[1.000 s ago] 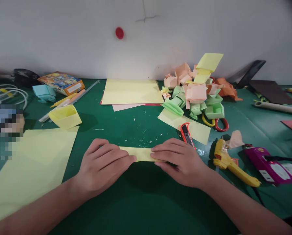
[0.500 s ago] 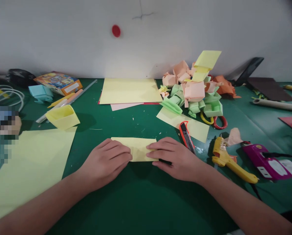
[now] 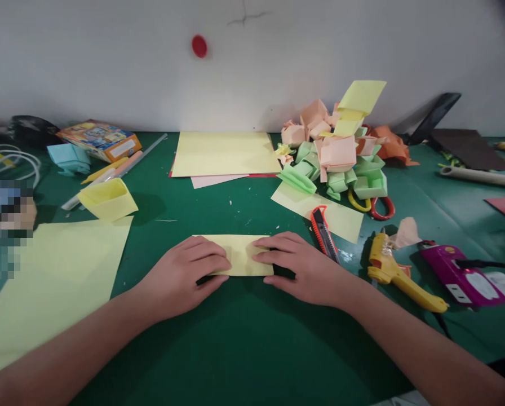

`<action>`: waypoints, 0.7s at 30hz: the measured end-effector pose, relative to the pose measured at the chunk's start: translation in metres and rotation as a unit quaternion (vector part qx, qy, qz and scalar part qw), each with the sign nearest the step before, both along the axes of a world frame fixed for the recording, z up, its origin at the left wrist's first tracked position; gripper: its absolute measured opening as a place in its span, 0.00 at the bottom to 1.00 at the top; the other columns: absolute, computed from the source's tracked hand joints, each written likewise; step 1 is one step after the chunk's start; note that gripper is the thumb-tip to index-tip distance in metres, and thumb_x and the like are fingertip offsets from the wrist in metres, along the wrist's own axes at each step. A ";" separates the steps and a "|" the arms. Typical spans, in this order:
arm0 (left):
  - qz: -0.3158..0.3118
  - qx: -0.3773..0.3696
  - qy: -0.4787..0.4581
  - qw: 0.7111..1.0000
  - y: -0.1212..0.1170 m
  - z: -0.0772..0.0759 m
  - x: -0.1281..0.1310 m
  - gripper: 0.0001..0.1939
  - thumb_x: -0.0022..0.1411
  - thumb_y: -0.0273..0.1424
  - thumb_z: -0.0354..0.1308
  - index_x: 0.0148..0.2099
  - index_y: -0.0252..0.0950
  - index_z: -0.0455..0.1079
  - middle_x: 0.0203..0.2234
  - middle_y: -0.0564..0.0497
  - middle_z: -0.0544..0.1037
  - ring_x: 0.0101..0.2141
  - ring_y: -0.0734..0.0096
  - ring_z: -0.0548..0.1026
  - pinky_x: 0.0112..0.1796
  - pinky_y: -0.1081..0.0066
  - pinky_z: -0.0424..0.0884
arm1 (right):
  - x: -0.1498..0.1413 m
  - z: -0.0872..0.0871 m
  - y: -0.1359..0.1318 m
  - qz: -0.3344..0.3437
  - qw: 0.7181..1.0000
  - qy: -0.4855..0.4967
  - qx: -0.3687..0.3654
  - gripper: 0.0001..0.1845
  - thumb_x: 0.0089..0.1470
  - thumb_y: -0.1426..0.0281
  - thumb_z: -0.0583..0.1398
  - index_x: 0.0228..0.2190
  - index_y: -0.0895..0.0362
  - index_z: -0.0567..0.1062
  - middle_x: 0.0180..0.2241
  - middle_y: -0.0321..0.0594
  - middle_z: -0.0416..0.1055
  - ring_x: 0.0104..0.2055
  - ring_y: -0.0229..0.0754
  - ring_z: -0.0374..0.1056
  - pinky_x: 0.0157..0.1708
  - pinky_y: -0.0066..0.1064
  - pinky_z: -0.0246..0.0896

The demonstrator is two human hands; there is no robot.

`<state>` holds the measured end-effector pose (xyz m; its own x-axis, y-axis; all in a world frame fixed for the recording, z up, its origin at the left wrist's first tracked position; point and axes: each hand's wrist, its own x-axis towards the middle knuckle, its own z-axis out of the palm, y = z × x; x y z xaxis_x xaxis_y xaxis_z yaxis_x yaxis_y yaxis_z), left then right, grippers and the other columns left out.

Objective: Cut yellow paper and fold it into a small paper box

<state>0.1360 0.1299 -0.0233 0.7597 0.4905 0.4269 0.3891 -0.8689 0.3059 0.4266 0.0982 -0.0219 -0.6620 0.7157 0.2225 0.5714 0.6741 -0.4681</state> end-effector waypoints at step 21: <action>0.012 -0.022 0.010 1.000 -0.003 0.001 0.002 0.05 0.68 0.29 0.59 0.42 0.38 0.76 0.39 0.49 0.80 0.41 0.66 0.77 0.46 0.63 0.71 | 0.001 0.000 0.001 0.006 1.000 -0.021 -0.004 0.17 0.64 0.67 0.61 0.54 0.55 0.75 0.60 0.48 0.70 0.58 0.49 0.67 0.59 0.49 0.61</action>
